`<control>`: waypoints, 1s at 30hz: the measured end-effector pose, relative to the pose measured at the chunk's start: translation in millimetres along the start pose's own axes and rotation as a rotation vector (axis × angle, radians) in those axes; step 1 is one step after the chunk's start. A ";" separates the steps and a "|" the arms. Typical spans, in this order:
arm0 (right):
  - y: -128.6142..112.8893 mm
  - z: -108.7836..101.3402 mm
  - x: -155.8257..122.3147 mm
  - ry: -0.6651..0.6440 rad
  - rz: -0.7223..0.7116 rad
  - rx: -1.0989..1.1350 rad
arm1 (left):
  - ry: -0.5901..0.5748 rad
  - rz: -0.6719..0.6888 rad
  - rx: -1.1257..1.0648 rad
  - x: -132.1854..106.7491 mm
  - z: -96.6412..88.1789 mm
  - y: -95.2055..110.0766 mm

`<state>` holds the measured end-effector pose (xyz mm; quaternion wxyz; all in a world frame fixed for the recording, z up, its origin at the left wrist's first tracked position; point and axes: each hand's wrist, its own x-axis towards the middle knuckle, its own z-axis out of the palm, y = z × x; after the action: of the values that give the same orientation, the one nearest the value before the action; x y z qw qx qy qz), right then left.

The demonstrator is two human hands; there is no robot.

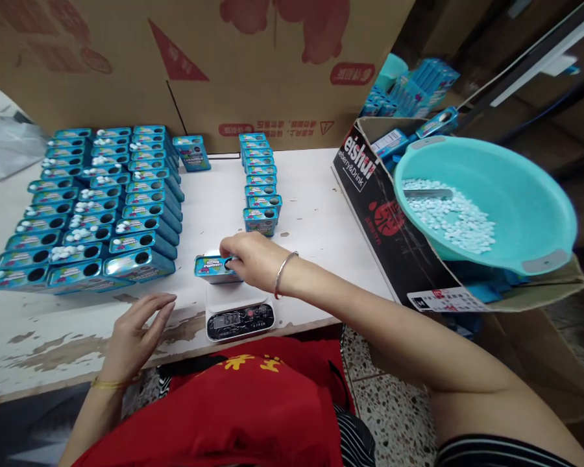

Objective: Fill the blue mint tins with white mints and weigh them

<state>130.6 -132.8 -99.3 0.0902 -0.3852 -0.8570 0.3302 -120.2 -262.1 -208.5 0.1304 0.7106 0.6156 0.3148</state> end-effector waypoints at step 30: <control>17.9 -14.6 -13.0 -0.091 0.160 0.648 | -0.024 0.070 -0.234 46.8 31.5 22.2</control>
<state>156.3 -126.3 -98.2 0.1433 -0.3872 -0.6778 0.6084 -81.4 -215.6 -206.5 0.2086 0.7153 0.5480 0.3802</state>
